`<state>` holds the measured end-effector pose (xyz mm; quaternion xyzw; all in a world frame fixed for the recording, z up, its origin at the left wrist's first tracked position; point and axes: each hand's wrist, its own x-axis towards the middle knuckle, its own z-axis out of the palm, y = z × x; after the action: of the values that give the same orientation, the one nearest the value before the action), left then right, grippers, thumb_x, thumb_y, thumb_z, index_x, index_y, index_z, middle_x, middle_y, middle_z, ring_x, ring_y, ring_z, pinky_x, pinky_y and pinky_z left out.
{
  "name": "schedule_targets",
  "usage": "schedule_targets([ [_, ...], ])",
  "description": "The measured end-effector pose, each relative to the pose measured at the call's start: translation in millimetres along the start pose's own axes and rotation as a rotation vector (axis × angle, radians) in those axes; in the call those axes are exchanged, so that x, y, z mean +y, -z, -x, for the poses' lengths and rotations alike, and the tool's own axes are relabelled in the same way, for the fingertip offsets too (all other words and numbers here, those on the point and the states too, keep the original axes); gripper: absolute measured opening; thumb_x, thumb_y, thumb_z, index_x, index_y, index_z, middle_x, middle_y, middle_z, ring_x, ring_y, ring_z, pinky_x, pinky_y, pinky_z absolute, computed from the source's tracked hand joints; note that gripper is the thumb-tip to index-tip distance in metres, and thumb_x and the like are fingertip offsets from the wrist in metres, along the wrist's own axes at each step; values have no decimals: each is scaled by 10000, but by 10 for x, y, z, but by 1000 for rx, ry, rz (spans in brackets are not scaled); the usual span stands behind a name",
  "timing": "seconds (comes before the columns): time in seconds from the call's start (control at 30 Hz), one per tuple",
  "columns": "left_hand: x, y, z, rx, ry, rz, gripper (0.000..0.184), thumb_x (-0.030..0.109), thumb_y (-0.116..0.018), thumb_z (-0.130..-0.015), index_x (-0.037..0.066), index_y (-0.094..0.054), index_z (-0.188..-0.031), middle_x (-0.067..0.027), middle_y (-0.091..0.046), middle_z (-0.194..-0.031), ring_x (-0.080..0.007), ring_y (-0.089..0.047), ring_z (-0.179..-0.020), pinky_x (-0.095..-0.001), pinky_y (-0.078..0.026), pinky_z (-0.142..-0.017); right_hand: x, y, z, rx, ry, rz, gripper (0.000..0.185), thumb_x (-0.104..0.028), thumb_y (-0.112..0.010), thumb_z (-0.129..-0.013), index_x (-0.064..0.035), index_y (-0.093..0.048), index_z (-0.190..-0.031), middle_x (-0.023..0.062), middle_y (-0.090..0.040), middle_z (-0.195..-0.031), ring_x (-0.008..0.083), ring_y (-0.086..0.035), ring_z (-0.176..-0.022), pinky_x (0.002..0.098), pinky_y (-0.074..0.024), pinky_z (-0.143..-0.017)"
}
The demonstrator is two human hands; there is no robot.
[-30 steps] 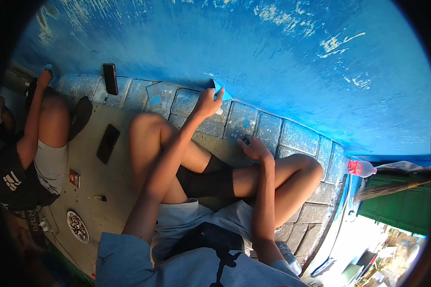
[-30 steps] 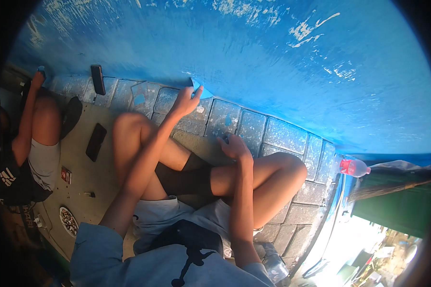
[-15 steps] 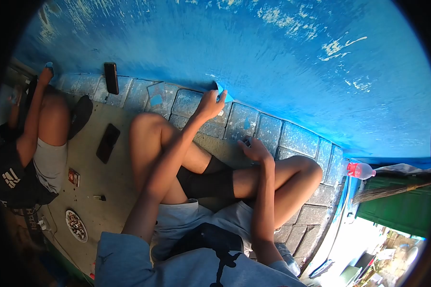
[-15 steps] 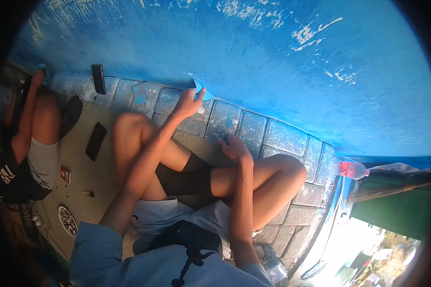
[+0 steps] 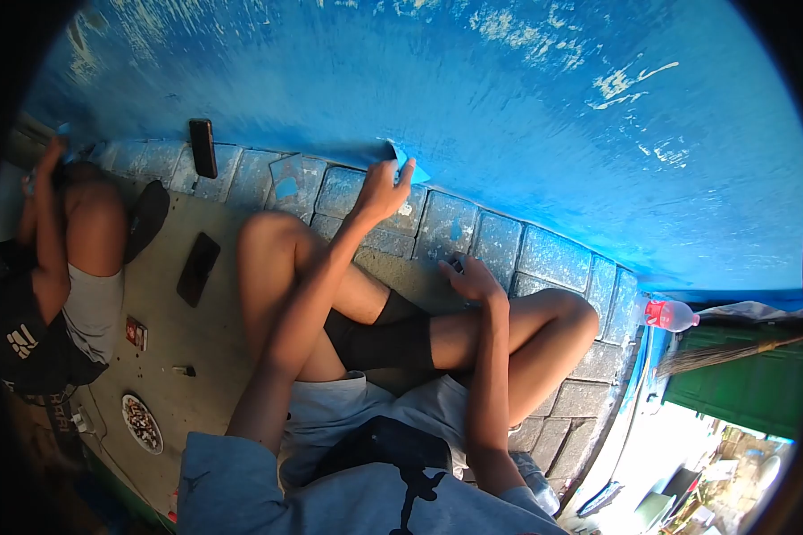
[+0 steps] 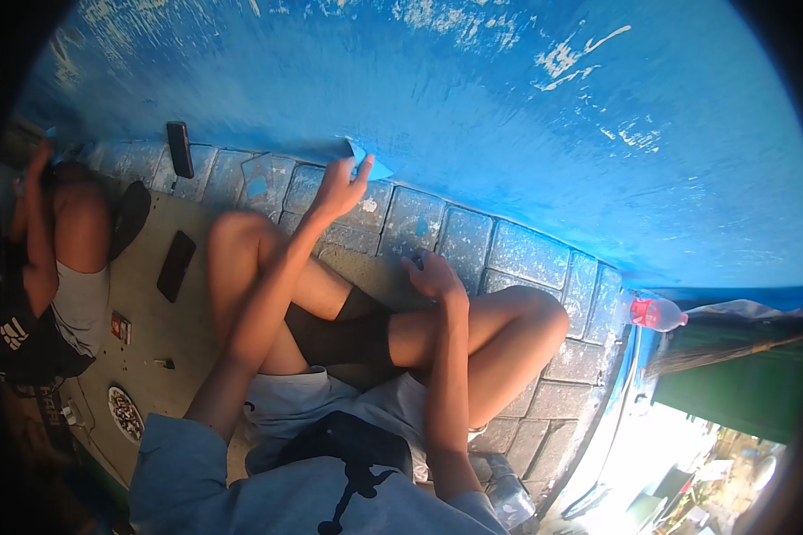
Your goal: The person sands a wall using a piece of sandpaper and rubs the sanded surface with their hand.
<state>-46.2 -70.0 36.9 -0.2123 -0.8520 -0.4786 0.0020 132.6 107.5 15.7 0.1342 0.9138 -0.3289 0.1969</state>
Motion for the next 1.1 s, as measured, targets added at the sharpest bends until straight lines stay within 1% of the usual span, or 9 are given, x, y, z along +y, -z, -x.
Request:
schedule_targets([
  [0.03,60,56,-1,29,-3,72,448,287,-508,-970,-74,-562,-709,-286,-583,-698,-481,-566,-694,-505,-425,-626,-33,23,16,0,-2,-2,433,-433,-563,-923,-26,-661,-1034,181,-676,-838,315,-661,-832,412,-496,-762],
  [0.1,103,102,4,108,-62,49,426,260,-516,-968,-76,-559,-708,-279,-577,-672,-476,-565,-654,-492,-419,-587,-84,64,34,-54,-64,-40,433,-427,-563,-903,-42,-661,-1076,229,-666,-994,389,-626,-994,447,-481,-860],
  [0.37,8,12,27,131,-112,-185,398,280,-487,-977,-54,-588,-788,-270,-623,-787,-473,-575,-750,-512,-450,-689,-80,51,19,-54,-46,-21,437,-427,-565,-903,-26,-662,-1047,233,-668,-952,397,-630,-976,452,-484,-849],
  [0.4,158,104,14,167,-166,-29,419,303,-480,-981,-43,-592,-775,-266,-620,-775,-474,-570,-732,-510,-448,-692,-74,55,33,-39,-53,-24,439,-427,-566,-902,-23,-662,-1044,235,-668,-948,400,-631,-973,452,-484,-846],
  [0.63,137,98,14,197,-197,-13,351,247,-491,-977,-37,-606,-805,-255,-630,-793,-463,-582,-764,-509,-453,-699,-61,56,-12,-63,-49,-19,437,-421,-574,-900,-23,-659,-1060,237,-669,-962,405,-631,-975,458,-484,-842],
  [0.7,181,113,0,212,-245,62,329,231,-494,-974,-34,-607,-815,-250,-634,-812,-461,-582,-775,-514,-453,-703,-48,38,14,-34,-8,31,437,-430,-546,-929,-30,-649,-1073,193,-673,-854,336,-658,-845,417,-489,-779],
  [0.87,33,-18,20,186,-259,-23,303,195,-499,-968,-41,-585,-798,-250,-624,-794,-469,-571,-755,-514,-446,-670,-2,-49,-9,-37,-18,32,446,-434,-545,-928,-25,-649,-1073,205,-682,-884,352,-662,-872,429,-493,-795],
  [1.03,314,26,-82,248,-291,16,308,188,-492,-969,-36,-583,-778,-252,-616,-758,-457,-575,-713,-507,-452,-643,-79,30,51,-20,-3,14,447,-433,-546,-928,-20,-651,-1063,210,-684,-875,356,-663,-866,435,-494,-791],
  [1.1,313,21,-58,187,-273,-77,292,160,-491,-966,-44,-585,-780,-247,-617,-743,-447,-590,-719,-492,-469,-646,-120,84,26,-95,-81,-23,438,-416,-572,-901,-24,-661,-1076,242,-668,-965,401,-627,-983,453,-485,-847],
])
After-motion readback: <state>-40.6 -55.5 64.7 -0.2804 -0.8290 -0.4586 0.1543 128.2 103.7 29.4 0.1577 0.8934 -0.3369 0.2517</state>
